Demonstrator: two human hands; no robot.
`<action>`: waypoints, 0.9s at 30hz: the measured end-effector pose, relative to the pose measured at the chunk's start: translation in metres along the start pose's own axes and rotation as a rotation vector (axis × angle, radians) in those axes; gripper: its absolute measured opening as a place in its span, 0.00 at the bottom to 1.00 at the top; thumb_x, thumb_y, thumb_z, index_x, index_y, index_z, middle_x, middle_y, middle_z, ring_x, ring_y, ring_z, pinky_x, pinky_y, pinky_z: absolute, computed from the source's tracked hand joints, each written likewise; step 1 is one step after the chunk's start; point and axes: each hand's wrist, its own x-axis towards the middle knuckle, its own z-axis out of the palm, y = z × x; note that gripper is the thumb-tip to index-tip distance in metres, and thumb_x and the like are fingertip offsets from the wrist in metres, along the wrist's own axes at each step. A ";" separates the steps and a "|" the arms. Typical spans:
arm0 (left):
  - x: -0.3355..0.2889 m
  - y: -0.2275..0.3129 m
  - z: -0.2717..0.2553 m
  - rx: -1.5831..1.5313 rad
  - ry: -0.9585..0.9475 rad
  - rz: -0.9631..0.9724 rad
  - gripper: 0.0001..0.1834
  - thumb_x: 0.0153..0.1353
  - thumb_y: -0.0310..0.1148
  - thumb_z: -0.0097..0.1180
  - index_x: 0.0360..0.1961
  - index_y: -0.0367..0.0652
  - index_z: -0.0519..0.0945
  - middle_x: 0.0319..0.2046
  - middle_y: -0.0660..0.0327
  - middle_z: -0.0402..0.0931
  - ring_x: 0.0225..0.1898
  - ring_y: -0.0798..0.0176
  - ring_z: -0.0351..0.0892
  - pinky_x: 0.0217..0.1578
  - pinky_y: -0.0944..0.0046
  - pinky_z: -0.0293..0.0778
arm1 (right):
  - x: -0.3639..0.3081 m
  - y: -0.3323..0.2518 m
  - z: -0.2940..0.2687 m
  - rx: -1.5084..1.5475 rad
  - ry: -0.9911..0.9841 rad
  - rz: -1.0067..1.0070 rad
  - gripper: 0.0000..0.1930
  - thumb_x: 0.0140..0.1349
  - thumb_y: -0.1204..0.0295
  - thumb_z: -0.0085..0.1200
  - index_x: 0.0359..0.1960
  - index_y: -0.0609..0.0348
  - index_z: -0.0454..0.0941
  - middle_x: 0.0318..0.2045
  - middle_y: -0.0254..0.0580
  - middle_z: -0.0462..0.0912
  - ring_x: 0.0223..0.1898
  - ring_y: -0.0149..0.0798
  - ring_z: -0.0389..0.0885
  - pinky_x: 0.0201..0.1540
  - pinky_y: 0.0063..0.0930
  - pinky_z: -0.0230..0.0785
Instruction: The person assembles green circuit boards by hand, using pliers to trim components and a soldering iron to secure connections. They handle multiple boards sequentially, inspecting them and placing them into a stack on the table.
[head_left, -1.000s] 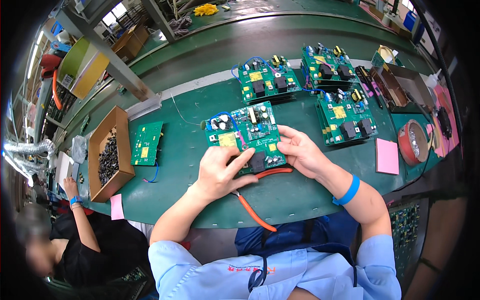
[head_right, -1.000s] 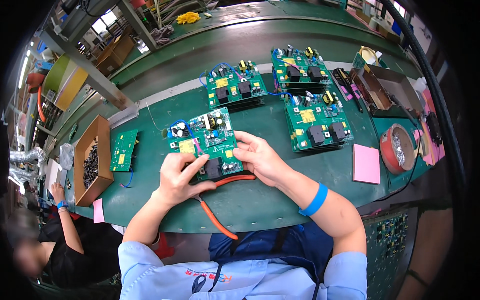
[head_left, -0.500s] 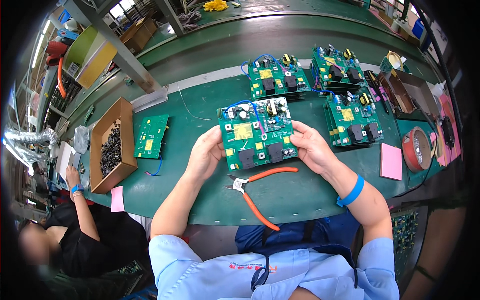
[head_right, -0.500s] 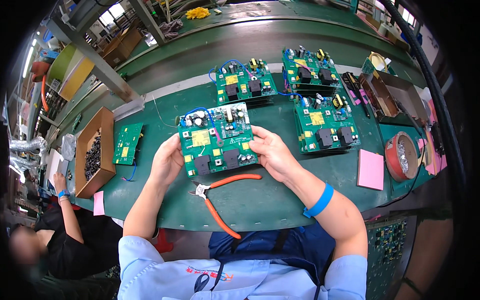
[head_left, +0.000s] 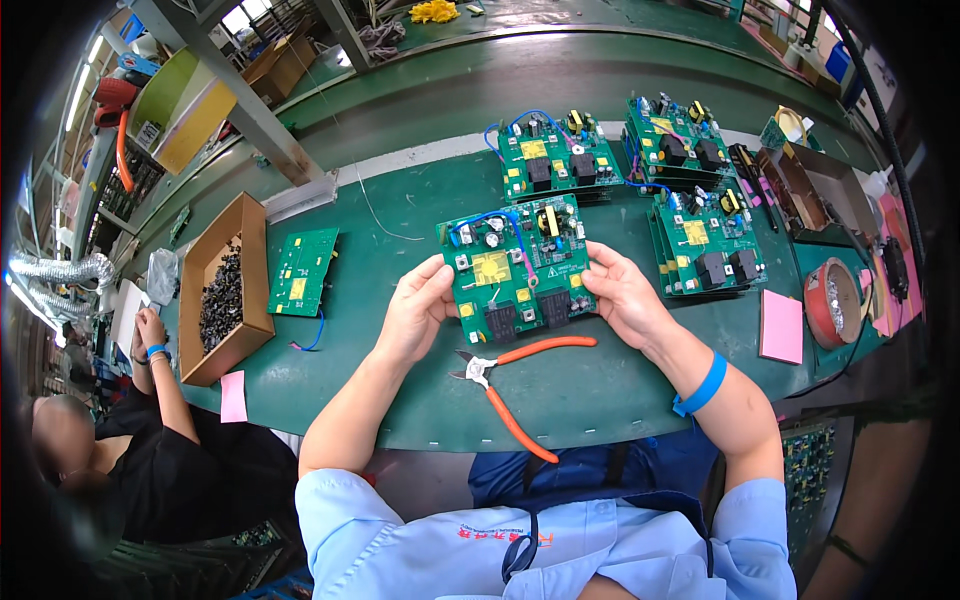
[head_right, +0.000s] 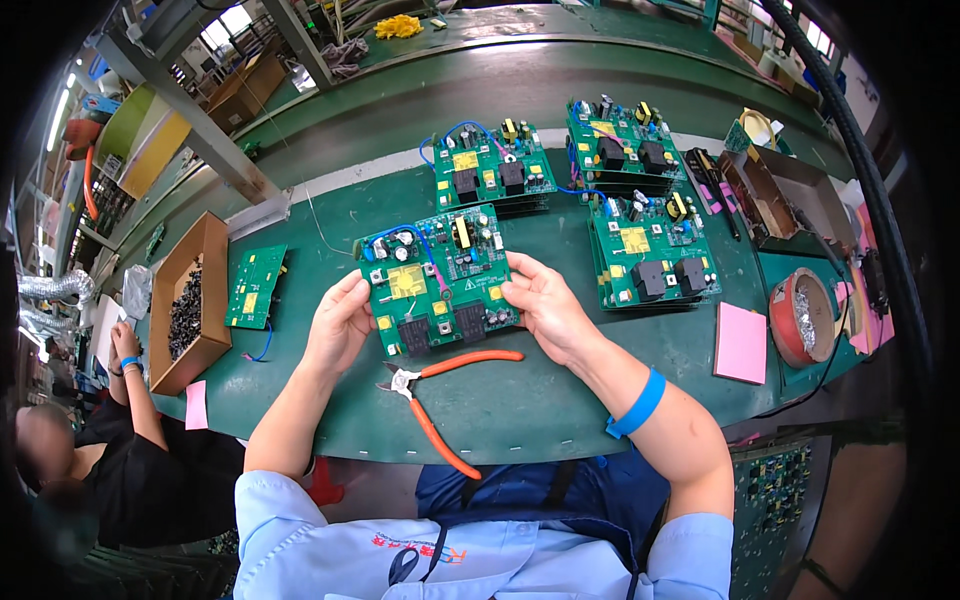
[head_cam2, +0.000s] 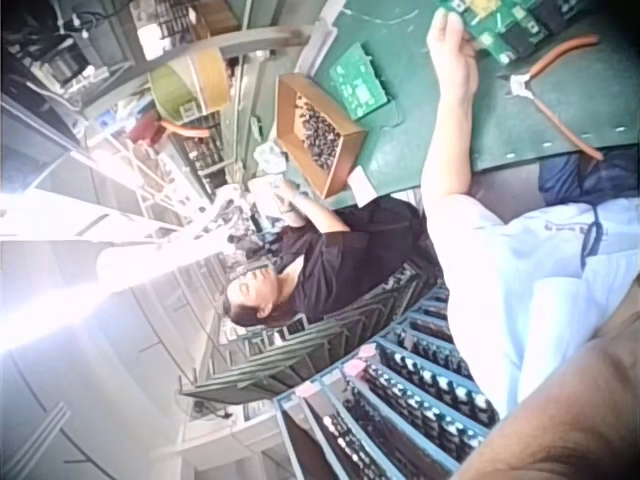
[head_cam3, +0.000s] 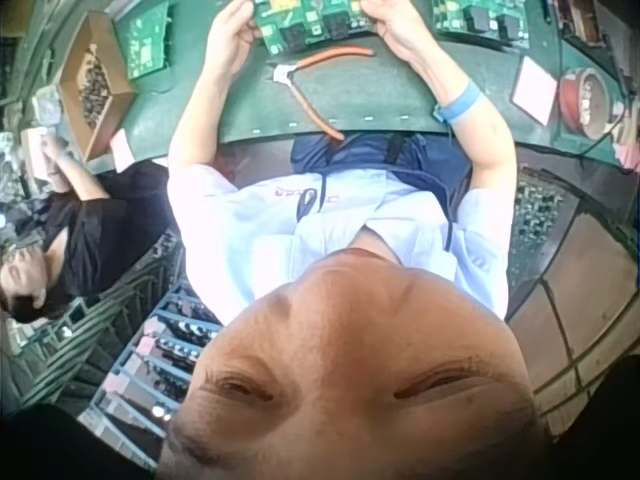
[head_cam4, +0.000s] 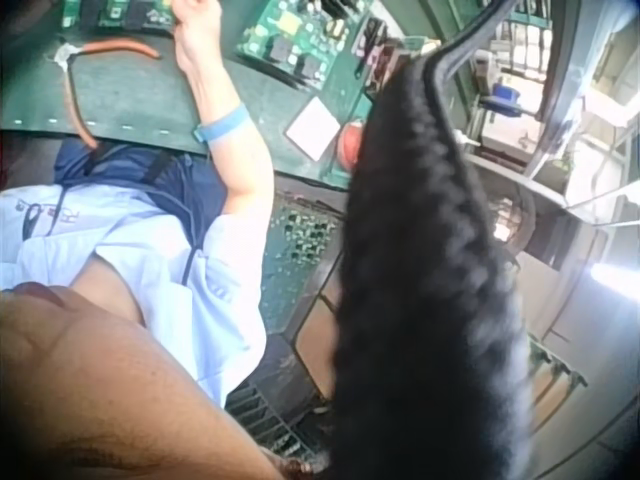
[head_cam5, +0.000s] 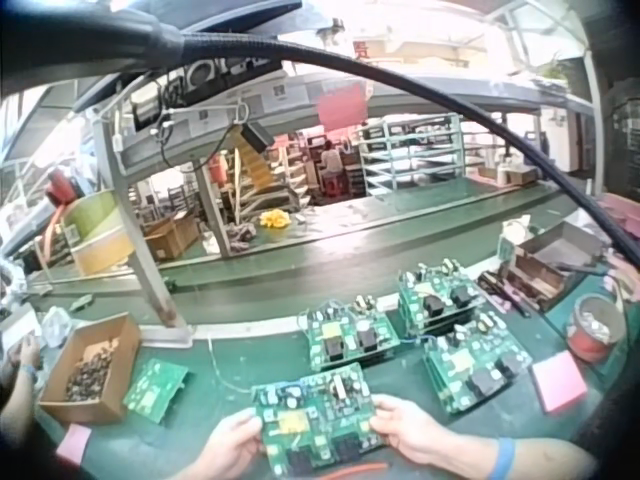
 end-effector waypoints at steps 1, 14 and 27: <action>0.000 0.000 0.000 0.000 -0.001 -0.003 0.16 0.59 0.36 0.40 0.44 0.37 0.68 0.37 0.61 0.73 0.37 0.69 0.74 0.36 0.66 0.72 | 0.000 0.000 0.000 -0.003 -0.004 -0.004 0.19 0.57 0.81 0.37 0.52 0.65 0.57 0.43 0.43 0.72 0.45 0.31 0.70 0.47 0.24 0.63; 0.001 -0.001 0.004 0.031 0.063 -0.022 0.17 0.59 0.35 0.41 0.47 0.38 0.64 0.39 0.60 0.71 0.38 0.68 0.73 0.37 0.65 0.72 | 0.000 0.002 -0.001 -0.020 0.004 -0.013 0.19 0.58 0.80 0.38 0.52 0.64 0.57 0.43 0.42 0.72 0.44 0.31 0.71 0.46 0.24 0.64; 0.005 -0.006 -0.011 0.794 0.395 0.439 0.19 0.53 0.32 0.49 0.46 0.39 0.67 0.49 0.53 0.61 0.50 0.60 0.62 0.46 0.64 0.62 | -0.001 0.000 0.002 -0.016 -0.022 0.061 0.20 0.56 0.80 0.39 0.52 0.67 0.57 0.42 0.43 0.72 0.42 0.32 0.72 0.44 0.25 0.67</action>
